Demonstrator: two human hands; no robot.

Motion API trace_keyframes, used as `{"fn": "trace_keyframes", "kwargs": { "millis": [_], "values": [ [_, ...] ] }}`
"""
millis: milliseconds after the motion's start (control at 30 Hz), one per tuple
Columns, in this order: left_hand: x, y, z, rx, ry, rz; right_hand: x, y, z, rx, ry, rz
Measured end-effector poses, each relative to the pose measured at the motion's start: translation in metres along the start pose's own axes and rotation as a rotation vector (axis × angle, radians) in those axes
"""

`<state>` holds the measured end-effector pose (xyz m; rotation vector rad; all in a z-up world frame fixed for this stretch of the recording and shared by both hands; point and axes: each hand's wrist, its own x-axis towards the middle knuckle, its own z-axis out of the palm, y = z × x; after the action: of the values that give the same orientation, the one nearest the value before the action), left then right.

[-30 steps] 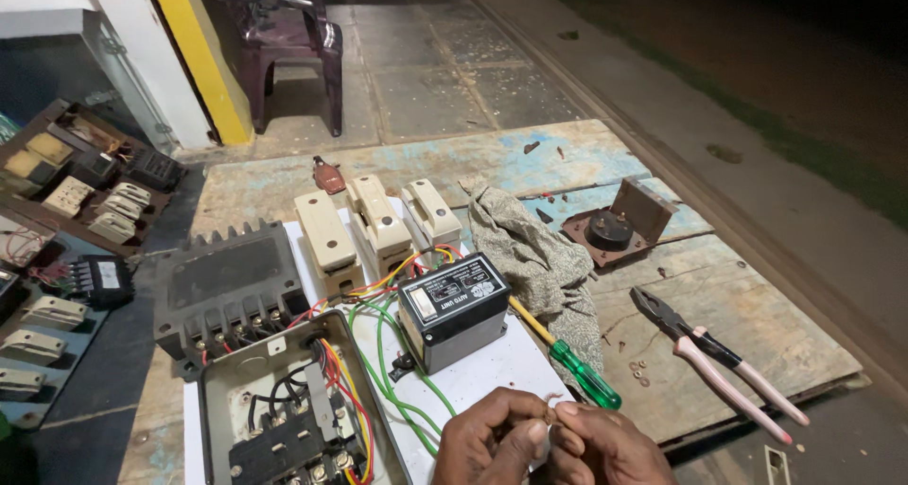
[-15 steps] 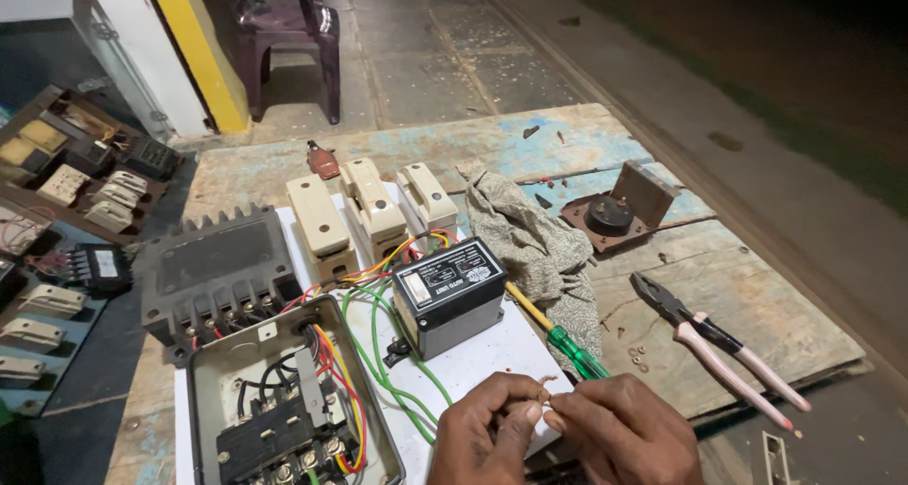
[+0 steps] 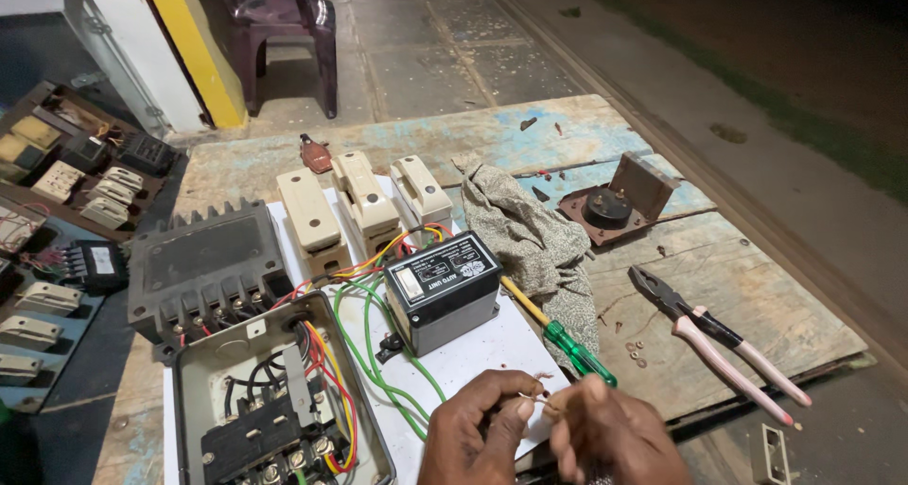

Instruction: The person connects wires within an electrical panel. They use a screwdriver to loosen terminals and pliers to strip insulation from a green wire before securing the wire ends into a terminal block.

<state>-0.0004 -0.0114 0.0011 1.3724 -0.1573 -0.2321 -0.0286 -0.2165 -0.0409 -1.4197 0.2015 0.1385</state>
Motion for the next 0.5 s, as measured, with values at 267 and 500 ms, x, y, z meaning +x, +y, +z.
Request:
{"fn": "trace_keyframes", "kwargs": {
  "millis": [267, 500],
  "values": [
    [0.002, -0.01, 0.002, -0.019, -0.013, 0.009, -0.018, -0.06, 0.037, -1.022, 0.188, -1.063],
    [0.002, -0.009, -0.005, 0.128, -0.049, 0.059, -0.002, -0.017, 0.025, -0.431, 0.19, -0.188]
  ]
}}
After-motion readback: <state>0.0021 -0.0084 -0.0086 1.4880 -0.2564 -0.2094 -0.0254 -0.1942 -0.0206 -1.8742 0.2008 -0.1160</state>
